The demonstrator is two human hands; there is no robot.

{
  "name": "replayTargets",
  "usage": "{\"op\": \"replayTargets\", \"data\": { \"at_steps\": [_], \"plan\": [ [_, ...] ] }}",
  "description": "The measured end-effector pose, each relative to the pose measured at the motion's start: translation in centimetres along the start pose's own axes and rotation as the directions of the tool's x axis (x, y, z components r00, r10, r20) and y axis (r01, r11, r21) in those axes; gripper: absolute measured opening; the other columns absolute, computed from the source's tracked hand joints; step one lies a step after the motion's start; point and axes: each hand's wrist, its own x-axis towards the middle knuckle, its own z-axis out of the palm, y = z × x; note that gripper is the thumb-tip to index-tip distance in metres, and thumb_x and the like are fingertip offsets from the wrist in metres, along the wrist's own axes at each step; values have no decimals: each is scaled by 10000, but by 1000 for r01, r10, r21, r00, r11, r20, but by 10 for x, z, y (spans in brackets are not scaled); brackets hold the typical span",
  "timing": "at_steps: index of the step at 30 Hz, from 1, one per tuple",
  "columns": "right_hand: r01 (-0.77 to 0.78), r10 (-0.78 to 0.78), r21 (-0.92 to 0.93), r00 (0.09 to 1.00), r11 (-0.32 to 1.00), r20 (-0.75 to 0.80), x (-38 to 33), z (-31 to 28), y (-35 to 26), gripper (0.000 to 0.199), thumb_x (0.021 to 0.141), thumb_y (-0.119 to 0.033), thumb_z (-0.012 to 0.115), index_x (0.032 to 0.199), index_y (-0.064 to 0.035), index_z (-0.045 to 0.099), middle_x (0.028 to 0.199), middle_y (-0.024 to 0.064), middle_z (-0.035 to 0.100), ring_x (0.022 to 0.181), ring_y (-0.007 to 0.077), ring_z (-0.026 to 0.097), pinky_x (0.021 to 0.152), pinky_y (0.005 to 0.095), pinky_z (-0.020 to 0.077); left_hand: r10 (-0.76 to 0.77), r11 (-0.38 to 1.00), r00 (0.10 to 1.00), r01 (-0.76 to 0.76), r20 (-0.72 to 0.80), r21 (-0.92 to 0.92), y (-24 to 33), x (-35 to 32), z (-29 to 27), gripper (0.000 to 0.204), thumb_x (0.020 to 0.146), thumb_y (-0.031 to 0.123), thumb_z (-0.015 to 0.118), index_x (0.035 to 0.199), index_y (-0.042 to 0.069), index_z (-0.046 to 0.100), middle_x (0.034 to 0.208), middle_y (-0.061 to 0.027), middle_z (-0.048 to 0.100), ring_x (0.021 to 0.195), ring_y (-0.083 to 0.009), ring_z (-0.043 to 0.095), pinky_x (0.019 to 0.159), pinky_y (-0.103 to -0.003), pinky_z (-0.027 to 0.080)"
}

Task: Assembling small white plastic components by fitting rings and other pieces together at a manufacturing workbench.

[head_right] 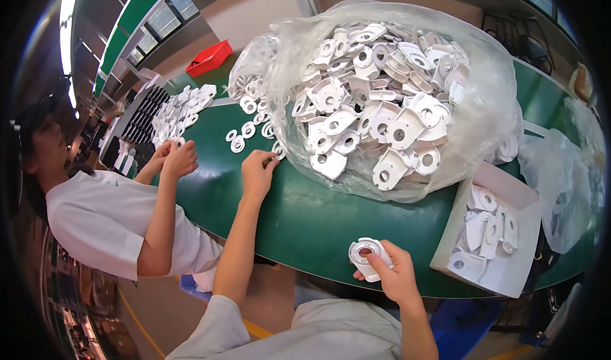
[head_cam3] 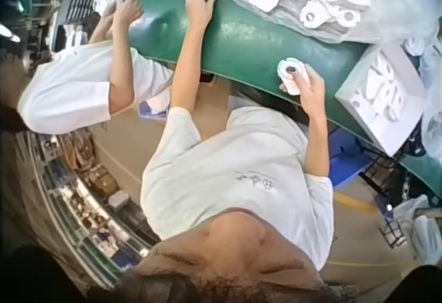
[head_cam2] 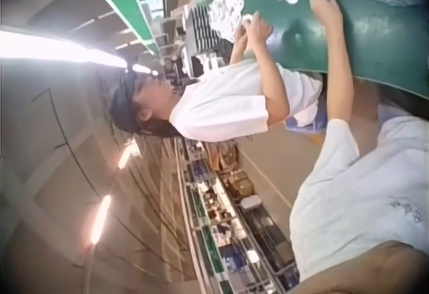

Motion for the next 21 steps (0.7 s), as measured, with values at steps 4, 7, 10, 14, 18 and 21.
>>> {"op": "replayTargets", "data": {
  "at_steps": [4,7,10,14,18,21],
  "plan": [
    [33,-33,-2,999,999,-11,-4,0,2,196,897,-61,497,1040,59,559,878,168,657,643,210,658,588,297,540,-13,997,989,2,-149,-74,17,-6,-20,127,738,56,736,856,16,714,754,-87,633,618,-159,579,581,-277,455],
    [30,-30,2,1000,1000,0,-5,0,1,204,902,-66,495,1053,57,555,884,170,655,649,213,658,587,297,540,-87,973,976,40,-197,-227,14,-2,-27,116,760,61,727,859,2,715,767,-72,657,622,-122,587,558,-259,465],
    [40,-40,12,999,999,6,-4,1,0,212,911,-72,482,1062,61,548,881,173,653,647,213,658,587,297,541,-341,835,931,234,-134,-498,17,4,-33,154,821,83,693,900,-49,698,788,-75,668,632,-102,596,520,-238,485],
    [-6,9,36,997,999,-83,-1,2,-5,217,927,-76,459,1072,63,540,881,175,647,642,211,654,588,295,541,-377,649,926,244,-26,-720,53,-9,-37,156,861,67,644,924,-72,674,801,-86,661,636,-114,596,543,-232,488],
    [-56,70,108,989,993,-131,9,10,-7,217,948,-97,449,1081,50,537,886,167,644,655,208,655,597,293,545,-269,573,923,383,275,-724,128,-58,-55,99,847,12,628,894,-64,670,809,-90,659,636,-122,593,582,-234,481],
    [-97,112,117,985,988,-128,13,9,-11,235,962,-123,442,1099,46,531,903,175,643,665,220,659,617,306,555,-201,433,871,490,449,-757,156,-85,-45,110,818,-29,635,914,-63,675,801,-84,661,635,-121,594,582,-227,474]
  ]
}}
